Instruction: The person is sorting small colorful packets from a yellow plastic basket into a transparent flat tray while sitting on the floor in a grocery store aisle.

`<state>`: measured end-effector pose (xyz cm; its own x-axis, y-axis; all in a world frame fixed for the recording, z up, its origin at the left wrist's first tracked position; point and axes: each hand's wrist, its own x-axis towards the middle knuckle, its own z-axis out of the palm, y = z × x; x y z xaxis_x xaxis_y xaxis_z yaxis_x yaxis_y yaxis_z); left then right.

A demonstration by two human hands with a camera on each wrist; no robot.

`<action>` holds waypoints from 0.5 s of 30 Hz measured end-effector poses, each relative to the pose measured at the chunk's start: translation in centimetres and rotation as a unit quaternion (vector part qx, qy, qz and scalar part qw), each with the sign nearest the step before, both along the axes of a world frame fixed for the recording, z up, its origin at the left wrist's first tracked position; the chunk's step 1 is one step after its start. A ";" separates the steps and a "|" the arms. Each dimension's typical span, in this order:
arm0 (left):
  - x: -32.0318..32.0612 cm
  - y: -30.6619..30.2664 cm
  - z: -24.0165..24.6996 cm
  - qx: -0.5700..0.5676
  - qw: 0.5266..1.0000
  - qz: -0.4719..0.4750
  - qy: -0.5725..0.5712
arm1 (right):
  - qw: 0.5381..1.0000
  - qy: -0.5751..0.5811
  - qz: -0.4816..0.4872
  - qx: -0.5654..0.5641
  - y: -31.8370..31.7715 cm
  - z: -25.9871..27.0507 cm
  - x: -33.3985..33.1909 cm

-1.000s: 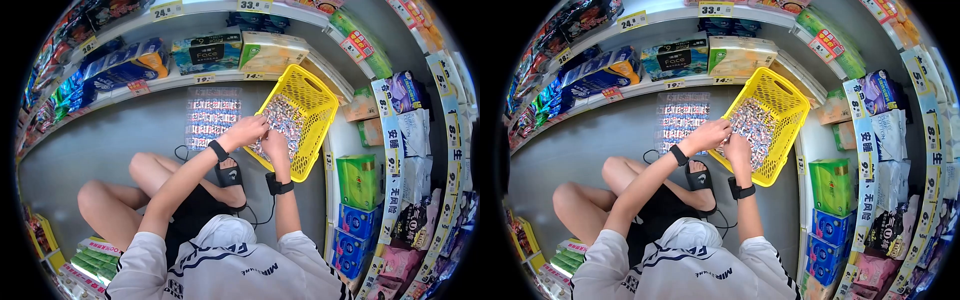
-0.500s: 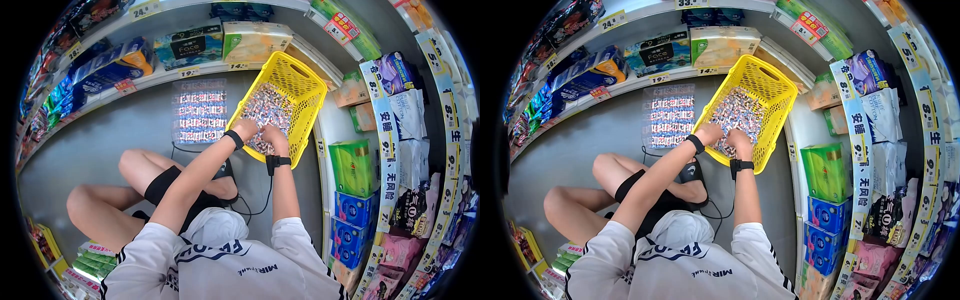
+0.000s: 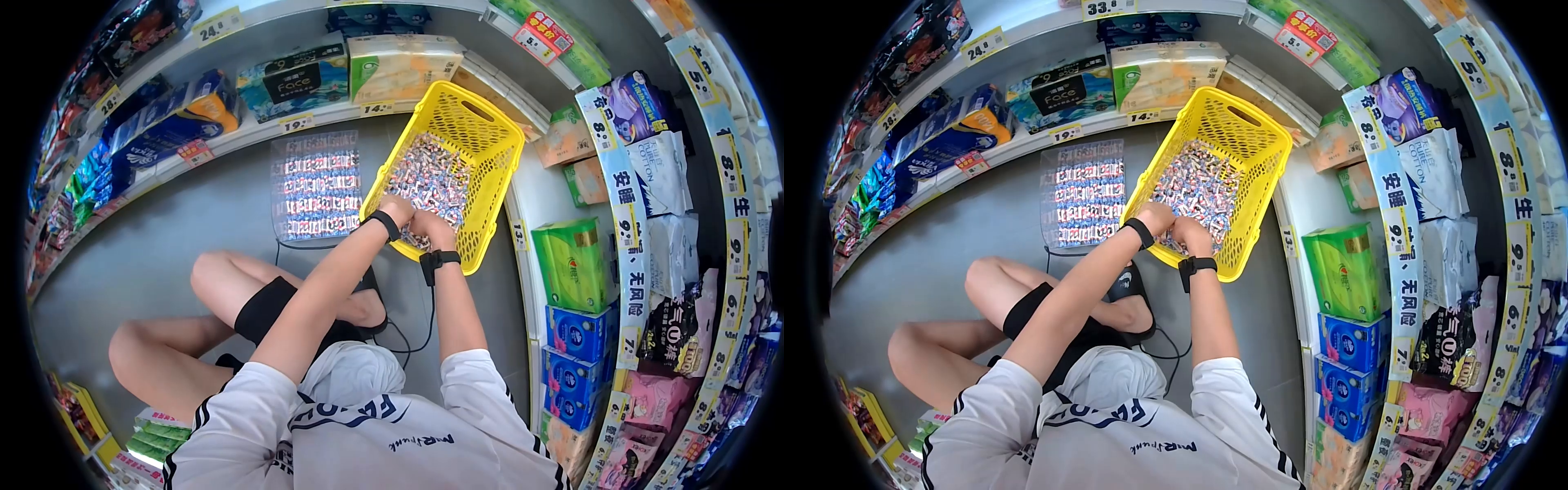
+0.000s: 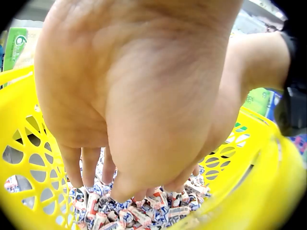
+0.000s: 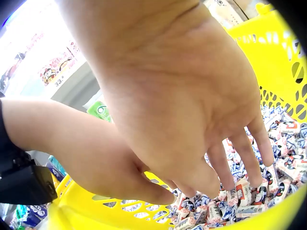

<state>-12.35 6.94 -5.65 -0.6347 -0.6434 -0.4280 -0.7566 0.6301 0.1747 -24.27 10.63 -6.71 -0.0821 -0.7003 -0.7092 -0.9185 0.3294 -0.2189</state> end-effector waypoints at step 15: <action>-1.0 0.2 -0.4 -0.017 0.998 -0.040 -0.044 | 0.999 -0.044 -0.004 -0.011 0.5 1.8 -1.2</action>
